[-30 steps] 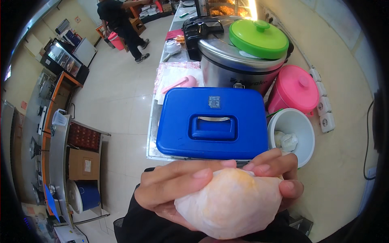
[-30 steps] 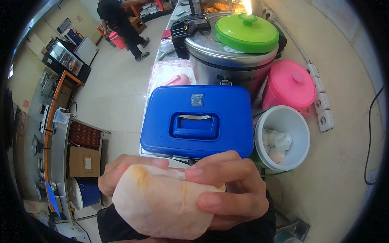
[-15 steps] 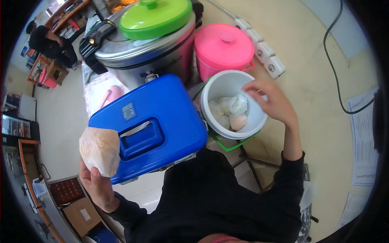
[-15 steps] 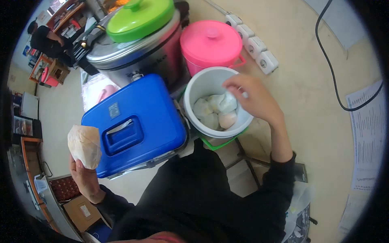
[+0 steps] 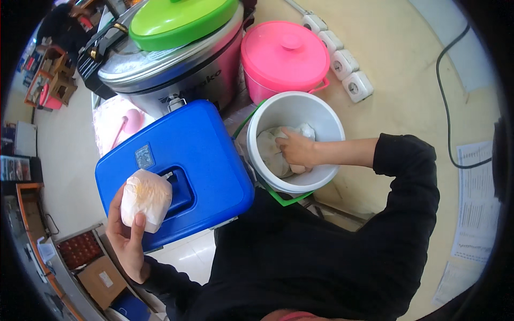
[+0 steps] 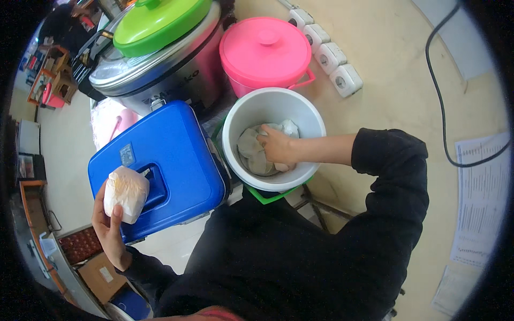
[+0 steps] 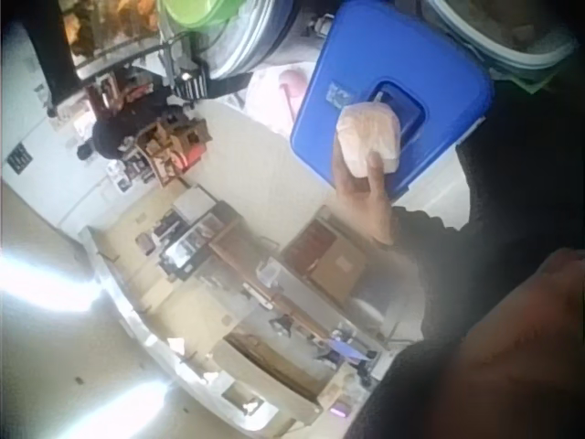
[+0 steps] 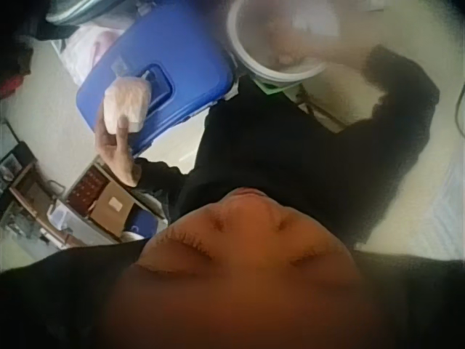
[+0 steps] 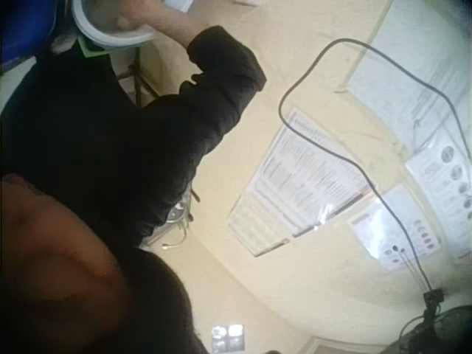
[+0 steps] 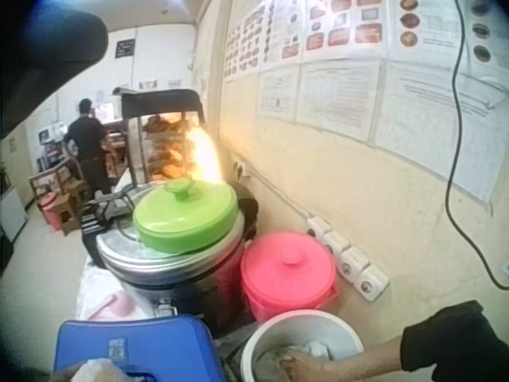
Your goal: The person rinses a pink cloth under a faucet in a sink, then opens a white bucket and removes wrapped food items, placing them onto the lid of a blue cooler.
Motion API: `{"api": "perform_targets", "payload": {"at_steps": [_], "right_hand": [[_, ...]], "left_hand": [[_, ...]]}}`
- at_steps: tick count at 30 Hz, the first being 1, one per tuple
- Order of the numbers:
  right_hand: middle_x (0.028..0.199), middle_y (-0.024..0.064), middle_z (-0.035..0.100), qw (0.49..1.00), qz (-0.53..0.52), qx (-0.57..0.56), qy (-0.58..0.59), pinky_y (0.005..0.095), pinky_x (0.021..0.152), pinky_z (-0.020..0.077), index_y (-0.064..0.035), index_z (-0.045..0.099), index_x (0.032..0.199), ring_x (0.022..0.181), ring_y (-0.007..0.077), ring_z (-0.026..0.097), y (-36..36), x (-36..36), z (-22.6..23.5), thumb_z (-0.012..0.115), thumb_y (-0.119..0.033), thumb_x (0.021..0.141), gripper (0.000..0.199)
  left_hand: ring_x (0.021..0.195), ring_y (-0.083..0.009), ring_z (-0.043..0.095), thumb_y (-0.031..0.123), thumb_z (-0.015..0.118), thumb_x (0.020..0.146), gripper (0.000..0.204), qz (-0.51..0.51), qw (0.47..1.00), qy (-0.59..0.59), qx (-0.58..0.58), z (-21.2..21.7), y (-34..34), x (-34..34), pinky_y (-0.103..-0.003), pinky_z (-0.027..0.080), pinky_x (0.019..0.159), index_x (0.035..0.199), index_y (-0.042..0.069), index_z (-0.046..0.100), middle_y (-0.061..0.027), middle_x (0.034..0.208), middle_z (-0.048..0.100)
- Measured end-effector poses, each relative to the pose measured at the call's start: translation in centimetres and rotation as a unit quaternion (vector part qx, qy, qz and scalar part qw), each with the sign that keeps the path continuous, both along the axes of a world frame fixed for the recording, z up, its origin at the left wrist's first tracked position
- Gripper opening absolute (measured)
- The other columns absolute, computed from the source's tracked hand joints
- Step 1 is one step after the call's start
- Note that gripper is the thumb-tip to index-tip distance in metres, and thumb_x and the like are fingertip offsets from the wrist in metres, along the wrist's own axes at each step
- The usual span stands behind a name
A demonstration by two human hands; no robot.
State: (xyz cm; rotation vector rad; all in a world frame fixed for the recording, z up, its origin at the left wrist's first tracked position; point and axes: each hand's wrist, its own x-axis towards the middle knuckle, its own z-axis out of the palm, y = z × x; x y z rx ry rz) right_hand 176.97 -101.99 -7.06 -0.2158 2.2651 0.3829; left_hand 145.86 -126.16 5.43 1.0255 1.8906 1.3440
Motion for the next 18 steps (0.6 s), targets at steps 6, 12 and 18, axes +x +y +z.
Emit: {"api": "perform_targets", "payload": {"at_steps": [6,12,18], "right_hand": [[0.119,0.0017,0.053,0.986,-0.149,-0.044,0.068,0.0476,0.091,0.0392,-0.0156,0.063,0.111,0.12,0.0274,0.037,1.8,0.5,1.4,0.08,-0.041,0.055,0.064],[0.13,0.0108,0.041,0.967,-0.199,-0.055,0.15,0.0447,0.078,0.05,-0.0218,0.052,0.123,0.113,0.036,0.042,1.7,1.8,1.2,0.082,-0.025,0.055,0.075],[0.118,0.016,0.051,0.945,-0.259,-0.091,0.181,0.0422,0.077,0.0514,-0.0232,0.052,0.121,0.102,0.0371,0.054,3.0,2.5,0.0,0.075,-0.011,0.064,0.063]], "left_hand": [[0.113,-0.0224,0.052,0.025,0.06,0.089,0.046,0.043,0.998,0.046,-0.014,-0.4,-0.5,0.3,-0.034,0.042,0.097,0.129,0.004,0.05,-0.0135,0.124,0.054],[0.11,-0.021,0.055,0.032,0.057,0.091,0.045,0.107,0.985,0.134,-0.005,-0.7,-0.7,2.4,-0.033,0.049,0.082,0.13,0.01,0.051,-0.0146,0.126,0.054],[0.115,-0.0265,0.051,0.022,0.057,0.089,0.036,0.172,0.922,0.34,0.067,0.5,0.1,5.7,-0.038,0.043,0.092,0.121,0.006,0.056,-0.0177,0.13,0.05]]}}
